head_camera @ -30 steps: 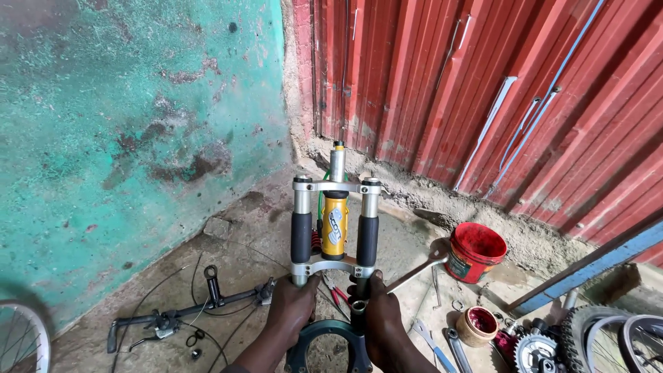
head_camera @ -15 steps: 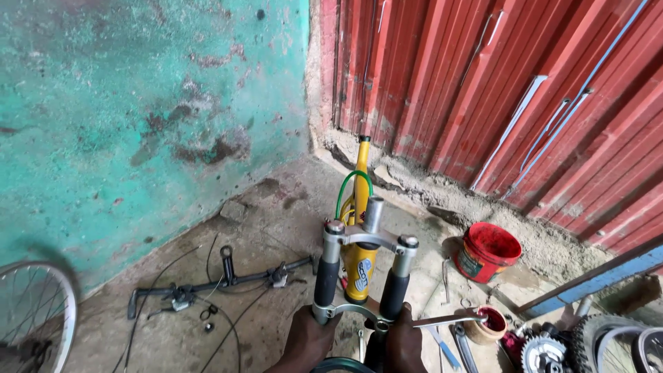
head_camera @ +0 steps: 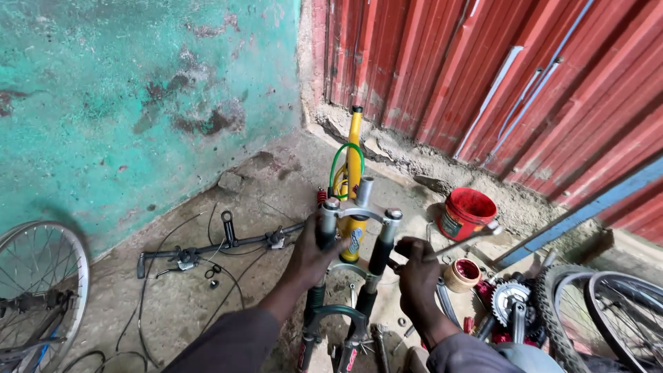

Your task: Finalizing the assembly of a bicycle front fork by tightening the bolts on the crown using a wrench.

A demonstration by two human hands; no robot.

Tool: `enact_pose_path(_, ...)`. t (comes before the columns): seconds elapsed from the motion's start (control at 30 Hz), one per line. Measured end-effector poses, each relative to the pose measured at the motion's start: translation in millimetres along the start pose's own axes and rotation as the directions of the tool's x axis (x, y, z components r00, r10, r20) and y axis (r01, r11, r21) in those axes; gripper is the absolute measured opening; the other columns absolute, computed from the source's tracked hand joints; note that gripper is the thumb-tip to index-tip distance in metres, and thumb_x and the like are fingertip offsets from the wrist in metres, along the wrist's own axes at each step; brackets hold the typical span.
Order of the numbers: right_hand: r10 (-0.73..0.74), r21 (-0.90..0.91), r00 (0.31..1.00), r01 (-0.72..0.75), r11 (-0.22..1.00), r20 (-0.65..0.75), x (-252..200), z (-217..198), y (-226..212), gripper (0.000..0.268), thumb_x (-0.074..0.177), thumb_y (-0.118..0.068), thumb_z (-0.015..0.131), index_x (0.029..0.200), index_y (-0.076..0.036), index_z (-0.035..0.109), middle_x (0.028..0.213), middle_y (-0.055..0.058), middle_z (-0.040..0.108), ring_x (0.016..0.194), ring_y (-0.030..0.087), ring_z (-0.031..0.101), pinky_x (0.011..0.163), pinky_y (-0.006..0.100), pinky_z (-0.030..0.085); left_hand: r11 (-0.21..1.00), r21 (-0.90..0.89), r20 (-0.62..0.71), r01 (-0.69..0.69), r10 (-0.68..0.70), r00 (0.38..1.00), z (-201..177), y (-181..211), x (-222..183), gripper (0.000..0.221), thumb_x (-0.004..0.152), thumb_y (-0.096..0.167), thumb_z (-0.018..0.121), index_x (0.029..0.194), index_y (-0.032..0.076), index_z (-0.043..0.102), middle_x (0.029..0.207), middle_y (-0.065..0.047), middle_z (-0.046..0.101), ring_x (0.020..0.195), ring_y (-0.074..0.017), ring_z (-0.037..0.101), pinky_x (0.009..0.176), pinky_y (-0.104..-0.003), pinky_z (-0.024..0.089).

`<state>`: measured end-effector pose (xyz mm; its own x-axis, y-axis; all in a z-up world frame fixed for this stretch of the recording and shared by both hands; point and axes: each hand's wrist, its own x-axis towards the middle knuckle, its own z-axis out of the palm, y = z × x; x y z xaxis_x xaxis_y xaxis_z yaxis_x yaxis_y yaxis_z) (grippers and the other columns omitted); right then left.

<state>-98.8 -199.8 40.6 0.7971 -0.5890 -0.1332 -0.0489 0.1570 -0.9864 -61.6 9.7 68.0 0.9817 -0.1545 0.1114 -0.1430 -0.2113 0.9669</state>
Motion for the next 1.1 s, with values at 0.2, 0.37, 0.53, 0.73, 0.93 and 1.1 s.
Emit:
enact_pose_path(0.2, -0.223, -0.127, 0.973, 0.228, 0.965, 0.055, -22.0, 4.6, -44.2, 0.035, 0.113, -0.024, 0.043, 0.109, 0.002, 0.067, 0.075, 0.019, 0.068, 0.072, 0.023, 0.069, 0.059, 0.035, 0.063, 0.999, -0.049, -0.143, 0.019, -0.026, 0.989, 7.1, 17.2, 19.3, 0.037, 0.095, 0.026, 0.068, 0.124, 0.004, 0.059, 0.105, -0.017, 0.072, 0.1, -0.0274, 0.07, 0.089, -0.045, 0.055)
enact_pose_path(0.37, -0.263, -0.256, 0.898, 0.363, 0.896, 0.352, -30.7, 4.0, -67.7, 0.036, 0.091, -0.03, 0.083, 0.067, -0.006, 0.07, 0.055, 0.006, 0.062, 0.051, 0.012, 0.05, 0.05, 0.025, 0.046, 0.977, -0.189, -0.195, 0.099, -0.136, 0.971, 10.2, 15.5, 14.9, 0.029, 0.096, 0.019, 0.066, 0.121, 0.005, 0.064, 0.097, -0.008, 0.068, 0.09, -0.0184, 0.065, 0.081, -0.038, 0.054)
enact_pose_path(0.53, -0.372, -0.519, 0.835, 0.545, 0.658, 0.405, -53.1, -2.5, -96.0, 0.042, 0.106, -0.042, 0.053, 0.086, -0.01, 0.073, 0.072, 0.019, 0.072, 0.073, 0.046, 0.067, 0.069, 0.048, 0.053, 0.993, -0.089, -0.171, 0.083, -0.098, 0.98, 0.5, 14.4, 16.1, 0.025, 0.096, 0.018, 0.067, 0.117, 0.004, 0.062, 0.092, -0.011, 0.067, 0.087, -0.0214, 0.065, 0.078, -0.039, 0.053)
enact_pose_path(0.73, -0.721, -0.429, 0.638, 0.751, 0.503, 0.271, -48.8, 21.6, -104.1, 0.017, 0.105, -0.024, 0.061, 0.115, -0.012, 0.067, 0.075, 0.016, 0.07, 0.077, 0.048, 0.06, 0.072, 0.051, 0.049, 0.976, 0.214, -0.108, 0.036, -0.013, 0.994, 2.9, 32.5, 7.1, 0.034, 0.097, 0.014, 0.058, 0.127, 0.002, 0.049, 0.107, -0.025, 0.069, 0.105, -0.044, 0.071, 0.084, -0.051, 0.057)
enact_pose_path(0.93, -0.687, -0.543, 0.522, 0.811, 0.216, 0.506, -45.7, 43.3, -86.3, 0.026, 0.095, -0.016, 0.064, 0.12, -0.014, 0.07, 0.067, 0.011, 0.068, 0.064, 0.04, 0.066, 0.056, 0.051, 0.052, 0.98, 0.199, -0.121, 0.013, 0.011, 0.993, 11.0, 19.4, 13.3, 0.028, 0.097, 0.015, 0.059, 0.12, 0.002, 0.049, 0.104, -0.022, 0.069, 0.102, -0.0435, 0.071, 0.08, -0.049, 0.058)
enact_pose_path(1.1, -0.62, -0.541, 0.526, 0.82, 0.188, 0.582, -44.4, 42.4, -83.6, 0.023, 0.091, -0.018, 0.062, 0.111, -0.018, 0.072, 0.066, 0.008, 0.066, 0.066, 0.039, 0.069, 0.055, 0.05, 0.053, 0.979, 0.202, -0.142, 0.028, 0.001, 0.99, 12.2, 13.8, 16.2, 0.029, 0.096, 0.014, 0.061, 0.118, 0.0, 0.048, 0.102, -0.025, 0.068, 0.1, -0.0455, 0.071, 0.077, -0.05, 0.058)
